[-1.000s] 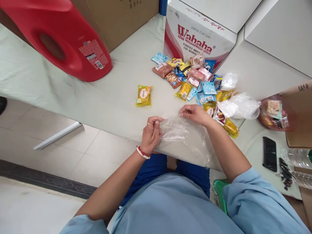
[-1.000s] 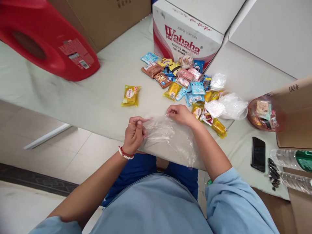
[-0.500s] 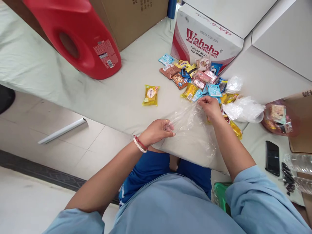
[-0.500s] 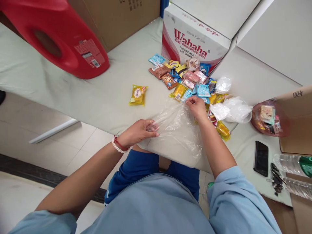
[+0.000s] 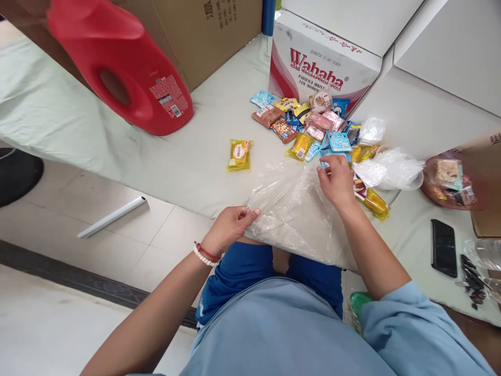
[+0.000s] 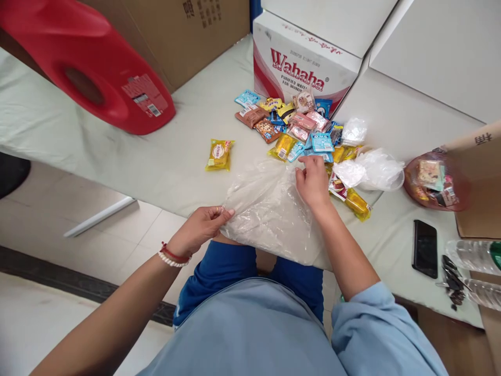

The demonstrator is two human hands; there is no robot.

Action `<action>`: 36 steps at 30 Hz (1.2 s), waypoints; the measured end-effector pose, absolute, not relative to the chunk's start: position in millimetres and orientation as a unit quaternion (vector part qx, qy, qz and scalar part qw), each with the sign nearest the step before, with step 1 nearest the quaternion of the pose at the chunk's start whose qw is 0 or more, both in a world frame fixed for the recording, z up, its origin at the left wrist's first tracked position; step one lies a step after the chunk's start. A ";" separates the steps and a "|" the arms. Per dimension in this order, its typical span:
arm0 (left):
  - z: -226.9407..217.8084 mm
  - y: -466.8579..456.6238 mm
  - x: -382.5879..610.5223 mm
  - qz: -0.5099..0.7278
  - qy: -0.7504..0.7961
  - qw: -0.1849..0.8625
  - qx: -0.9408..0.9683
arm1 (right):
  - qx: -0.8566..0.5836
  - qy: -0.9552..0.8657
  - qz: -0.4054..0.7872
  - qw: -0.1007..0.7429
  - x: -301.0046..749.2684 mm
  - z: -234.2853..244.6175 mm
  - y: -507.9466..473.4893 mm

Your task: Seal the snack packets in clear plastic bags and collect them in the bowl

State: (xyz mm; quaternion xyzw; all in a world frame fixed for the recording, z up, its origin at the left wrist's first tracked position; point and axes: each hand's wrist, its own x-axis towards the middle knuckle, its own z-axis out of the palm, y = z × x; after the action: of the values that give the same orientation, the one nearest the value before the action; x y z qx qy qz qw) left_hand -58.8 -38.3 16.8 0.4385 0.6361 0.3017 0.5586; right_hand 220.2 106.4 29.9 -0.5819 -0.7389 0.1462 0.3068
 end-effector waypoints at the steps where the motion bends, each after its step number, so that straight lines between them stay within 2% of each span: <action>1: 16.6 -40.8 -59.0 0.292 0.636 0.562 0.442 | -0.560 -0.753 0.143 0.314 217.1 37.5 87.6; 4: 16.1 -47.4 -61.8 0.277 0.665 0.515 0.465 | -0.438 -0.833 0.211 0.263 202.9 45.7 25.8; 7: 16.0 -52.4 -65.5 0.248 0.739 0.357 0.514 | -0.333 -0.893 0.259 0.159 186.6 30.1 -22.3; 10: 17.7 -55.3 -65.4 0.215 0.759 0.241 0.565 | -0.323 -0.909 0.243 0.102 177.9 6.8 -41.2; 18: 43.4 -47.6 -33.7 0.254 0.708 -0.027 0.658 | -0.336 -0.904 0.242 0.106 182.9 -10.1 -24.7; 20: 45.2 -38.3 -27.0 0.223 0.659 -0.027 0.717 | -0.337 -0.904 0.239 0.111 184.5 -9.6 -22.1; 25: 26.8 -5.5 -49.9 0.048 0.572 0.098 0.813 | -0.363 -0.891 0.237 0.137 196.8 -12.9 -16.9; 31: 17.1 9.9 -94.5 0.059 0.580 0.178 0.793 | -0.374 -0.882 0.239 0.157 205.7 -18.7 -17.3; 33: 26.4 7.3 -91.1 0.074 0.592 0.152 0.788 | -0.387 -0.880 0.231 0.150 202.3 -19.2 -19.2; 36: 49.0 1.7 -67.2 0.100 0.633 0.031 0.767 | -0.404 -0.879 0.218 0.134 196.1 -18.0 -22.1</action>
State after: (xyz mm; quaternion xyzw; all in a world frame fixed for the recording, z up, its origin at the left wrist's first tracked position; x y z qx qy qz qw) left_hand -67.2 1.7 49.0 0.7667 0.6334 0.1002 0.0310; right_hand 196.1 -22.1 -18.0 -0.4037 -0.8785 0.2178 0.1335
